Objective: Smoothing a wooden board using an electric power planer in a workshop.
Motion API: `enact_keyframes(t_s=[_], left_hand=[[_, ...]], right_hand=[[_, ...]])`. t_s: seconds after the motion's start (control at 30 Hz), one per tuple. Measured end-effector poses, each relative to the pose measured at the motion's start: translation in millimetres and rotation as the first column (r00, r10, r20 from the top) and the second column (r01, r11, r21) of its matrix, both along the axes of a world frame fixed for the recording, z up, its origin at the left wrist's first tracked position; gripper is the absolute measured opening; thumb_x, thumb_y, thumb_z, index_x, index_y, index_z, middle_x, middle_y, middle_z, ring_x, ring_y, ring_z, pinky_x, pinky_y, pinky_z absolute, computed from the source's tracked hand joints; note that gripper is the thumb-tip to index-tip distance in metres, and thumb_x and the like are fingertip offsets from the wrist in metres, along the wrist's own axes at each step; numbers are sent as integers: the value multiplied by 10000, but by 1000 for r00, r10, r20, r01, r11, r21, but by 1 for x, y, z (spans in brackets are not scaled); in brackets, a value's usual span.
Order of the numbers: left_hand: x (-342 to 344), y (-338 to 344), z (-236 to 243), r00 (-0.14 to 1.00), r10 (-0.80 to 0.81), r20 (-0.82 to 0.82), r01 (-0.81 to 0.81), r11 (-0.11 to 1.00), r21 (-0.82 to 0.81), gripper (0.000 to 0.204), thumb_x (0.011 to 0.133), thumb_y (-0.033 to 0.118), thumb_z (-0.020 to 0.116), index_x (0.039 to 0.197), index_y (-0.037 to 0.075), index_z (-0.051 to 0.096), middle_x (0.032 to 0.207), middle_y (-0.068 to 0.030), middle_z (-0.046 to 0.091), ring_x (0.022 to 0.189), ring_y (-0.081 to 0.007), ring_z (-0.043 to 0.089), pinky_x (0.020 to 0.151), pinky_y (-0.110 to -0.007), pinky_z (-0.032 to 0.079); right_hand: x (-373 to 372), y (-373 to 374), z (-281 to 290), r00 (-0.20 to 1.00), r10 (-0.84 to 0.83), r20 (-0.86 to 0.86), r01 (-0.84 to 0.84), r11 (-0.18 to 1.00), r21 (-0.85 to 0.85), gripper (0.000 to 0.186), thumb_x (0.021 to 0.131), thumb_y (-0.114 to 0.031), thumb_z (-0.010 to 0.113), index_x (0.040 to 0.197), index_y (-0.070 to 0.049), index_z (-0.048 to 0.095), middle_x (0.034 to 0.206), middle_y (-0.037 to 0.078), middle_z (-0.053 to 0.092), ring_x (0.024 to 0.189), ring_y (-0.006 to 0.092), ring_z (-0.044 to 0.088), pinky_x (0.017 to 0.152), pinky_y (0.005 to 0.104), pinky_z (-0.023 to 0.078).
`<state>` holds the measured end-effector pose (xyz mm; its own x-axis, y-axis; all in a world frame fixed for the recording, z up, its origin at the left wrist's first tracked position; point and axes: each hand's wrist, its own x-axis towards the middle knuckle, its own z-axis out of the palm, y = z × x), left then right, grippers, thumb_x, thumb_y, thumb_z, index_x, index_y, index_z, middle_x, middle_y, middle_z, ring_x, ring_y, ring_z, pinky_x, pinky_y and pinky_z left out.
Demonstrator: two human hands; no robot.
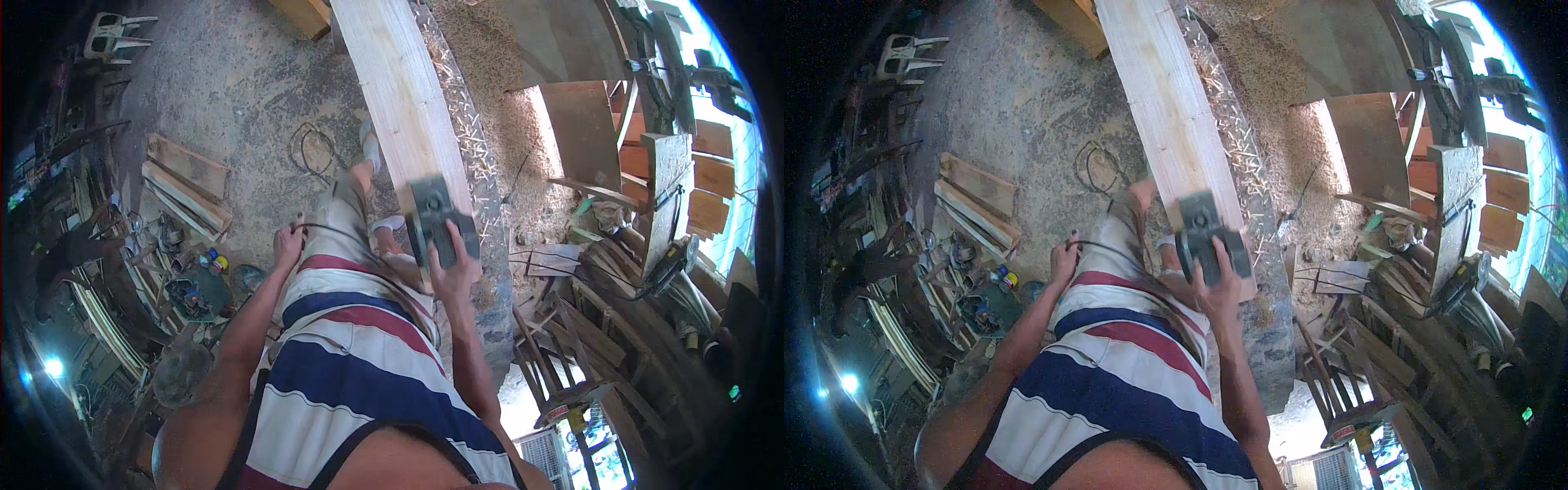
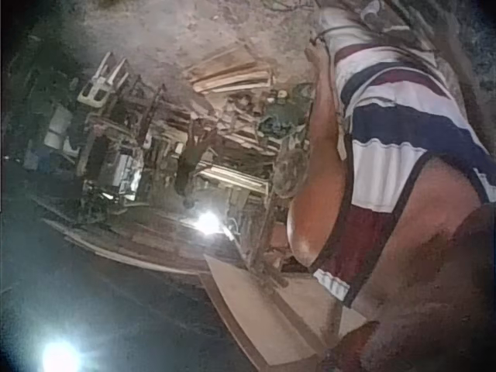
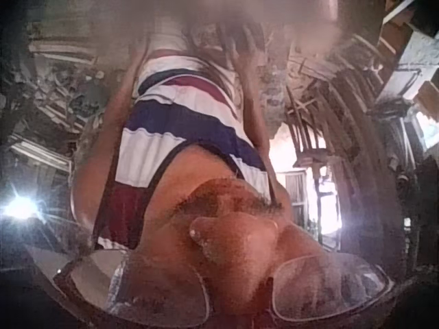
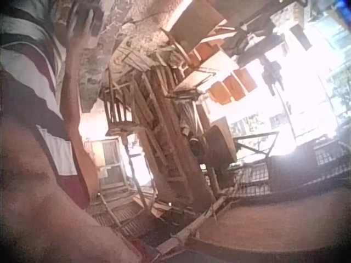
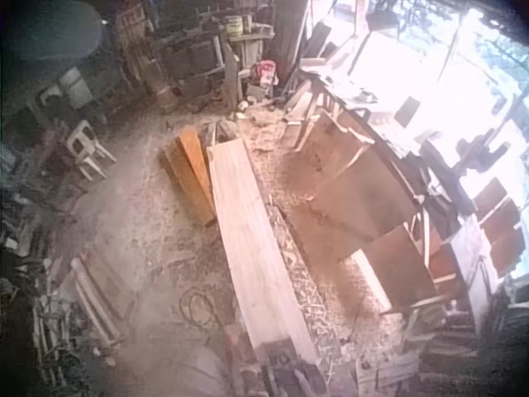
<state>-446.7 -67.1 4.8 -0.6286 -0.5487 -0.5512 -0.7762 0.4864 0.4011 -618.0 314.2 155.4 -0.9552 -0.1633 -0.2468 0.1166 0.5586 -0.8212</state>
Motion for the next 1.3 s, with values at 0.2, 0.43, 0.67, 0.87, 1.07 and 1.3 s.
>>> enact_keyframes(t_s=[0.2, 0.43, 0.67, 0.87, 1.07, 1.3], left_hand=[[-33, -47, 4, 977, 208, 39, -212, 964, 161, 560, 1044, 495, 534, 836, 41, 788, 571, -116, 644, 577, -234, 674, 628, -399, 526], [-81, -90, 10, 893, 434, 119, -450, 863, 228, 646, 1078, 578, 501, 846, 26, 742, 581, -93, 625, 503, -184, 605, 511, -359, 453], [-62, -111, 0, 881, 472, 0, -435, 812, 390, 574, 1078, 528, 522, 931, 15, 732, 598, -83, 631, 490, -160, 589, 481, -319, 458], [-27, -72, -13, 975, 201, 99, -217, 957, 192, 425, 1033, 425, 616, 998, 22, 747, 713, -194, 719, 620, -277, 731, 584, -408, 551], [-25, -39, -16, 989, -146, 13, 144, 986, 88, 489, 1044, 484, 616, 994, 16, 750, 838, -248, 722, 896, -481, 716, 743, -524, 536], [-49, -66, -1, 997, 71, 12, -71, 991, 116, 489, 1087, 440, 538, 941, 56, 803, 596, -127, 676, 600, -249, 712, 664, -404, 551]], right_hand=[[-136, -97, -18, 998, -13, 54, 11, 999, 38, 548, 919, -208, 763, 1427, -73, 606, 1023, 268, 775, 947, 417, 776, 833, 467, 612], [-277, -192, -36, 1000, -4, -25, 3, 999, -33, 605, 900, -333, 783, 1400, -23, 641, 907, 273, 769, 882, 413, 778, 805, 487, 602], [-280, -169, -35, 998, 2, -61, -10, 991, -133, 571, 933, -231, 772, 1433, -3, 620, 856, 225, 768, 843, 292, 785, 774, 396, 601], [-89, -40, 3, 990, -69, 126, 69, 998, 8, 529, 953, -108, 744, 1460, -33, 610, 1269, 224, 739, 1136, 278, 739, 968, 378, 578], [-15, 7, 9, 983, -104, 149, 96, 993, 62, 523, 953, -38, 736, 1458, -6, 602, 1269, 207, 738, 1147, 252, 724, 995, 375, 565], [-173, -83, -28, 998, -64, 5, 64, 994, -93, 518, 925, -128, 753, 1418, -25, 632, 1077, 244, 789, 981, 312, 797, 861, 404, 610]])
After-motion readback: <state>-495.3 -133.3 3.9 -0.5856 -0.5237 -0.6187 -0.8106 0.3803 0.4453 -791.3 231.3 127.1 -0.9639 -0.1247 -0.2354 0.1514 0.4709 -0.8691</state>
